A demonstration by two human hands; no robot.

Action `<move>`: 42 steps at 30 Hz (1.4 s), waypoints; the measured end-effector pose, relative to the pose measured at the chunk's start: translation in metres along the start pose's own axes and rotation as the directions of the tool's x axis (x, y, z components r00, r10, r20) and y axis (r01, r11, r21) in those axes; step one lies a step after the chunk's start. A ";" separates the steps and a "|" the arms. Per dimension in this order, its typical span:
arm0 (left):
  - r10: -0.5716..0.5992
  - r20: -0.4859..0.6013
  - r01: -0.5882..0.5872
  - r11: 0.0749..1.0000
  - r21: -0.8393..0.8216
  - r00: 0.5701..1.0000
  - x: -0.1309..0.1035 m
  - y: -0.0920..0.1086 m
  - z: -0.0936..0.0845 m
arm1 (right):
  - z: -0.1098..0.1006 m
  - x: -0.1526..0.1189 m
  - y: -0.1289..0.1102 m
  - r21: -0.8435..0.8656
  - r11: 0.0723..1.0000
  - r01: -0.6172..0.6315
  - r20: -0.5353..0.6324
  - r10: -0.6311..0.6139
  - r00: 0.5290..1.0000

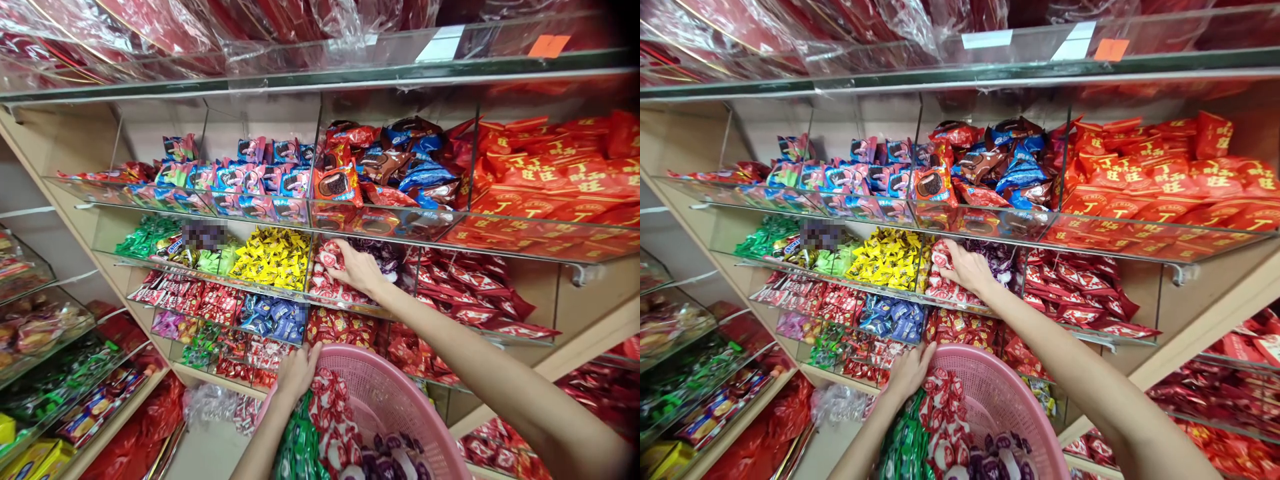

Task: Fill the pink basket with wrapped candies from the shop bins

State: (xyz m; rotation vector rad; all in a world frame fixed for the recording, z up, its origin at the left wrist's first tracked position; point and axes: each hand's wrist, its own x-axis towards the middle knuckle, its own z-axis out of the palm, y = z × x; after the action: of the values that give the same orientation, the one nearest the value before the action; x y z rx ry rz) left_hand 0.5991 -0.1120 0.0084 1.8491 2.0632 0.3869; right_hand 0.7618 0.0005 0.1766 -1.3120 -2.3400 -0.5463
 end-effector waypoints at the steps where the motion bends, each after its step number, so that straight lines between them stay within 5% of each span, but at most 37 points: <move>1: 0.002 0.006 -0.002 1.000 -0.001 1.000 0.000 0.000 0.000 | -0.003 -0.006 0.001 0.043 0.999 0.005 -0.046 -0.003 0.999; 4: 0.007 0.019 -0.007 1.000 0.006 1.000 0.001 0.001 -0.002 | -0.012 -0.036 -0.004 0.168 0.981 0.097 -0.130 -0.076 0.989; 8: 0.023 0.036 -0.024 0.999 0.027 0.999 0.002 0.002 -0.003 | -0.010 -0.101 -0.030 0.385 0.912 0.139 -0.073 -0.120 0.990; 12: 0.030 0.064 -0.035 0.997 0.065 0.998 0.002 0.003 -0.003 | 0.005 -0.171 -0.065 0.624 0.778 -0.072 0.132 -0.014 0.991; 16: 0.001 0.043 -0.003 0.998 0.058 0.999 0.003 0.002 0.001 | 0.010 -0.212 -0.086 0.695 0.633 -0.341 0.431 0.014 0.902; 20: -0.004 0.046 0.002 0.999 0.048 0.999 0.003 0.002 0.001 | 0.010 -0.225 -0.092 0.678 0.599 -0.426 0.554 -0.035 0.832; 28: 0.012 0.039 -0.014 0.999 0.035 0.999 0.002 0.001 0.002 | 0.034 -0.231 -0.112 0.427 0.852 -0.302 0.690 -0.092 0.718; 33: 0.016 0.031 -0.017 0.999 0.028 0.999 0.001 0.000 0.004 | 0.039 -0.229 -0.124 0.355 0.907 -0.229 0.718 -0.107 0.688; 37: 0.015 0.022 -0.016 0.999 0.037 1.000 0.002 0.000 0.005 | 0.039 -0.236 -0.122 0.440 0.851 -0.288 0.703 -0.127 0.700; 42: 0.008 0.026 -0.009 0.999 0.040 1.000 0.001 0.001 0.004 | 0.048 -0.250 -0.117 0.638 0.560 -0.529 0.683 -0.094 0.724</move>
State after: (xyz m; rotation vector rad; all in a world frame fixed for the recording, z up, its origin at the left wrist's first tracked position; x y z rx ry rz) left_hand 0.6019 -0.1113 0.0057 1.8767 2.0614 0.3238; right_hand 0.7726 -0.2080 -0.0101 -1.3843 -2.2771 1.1958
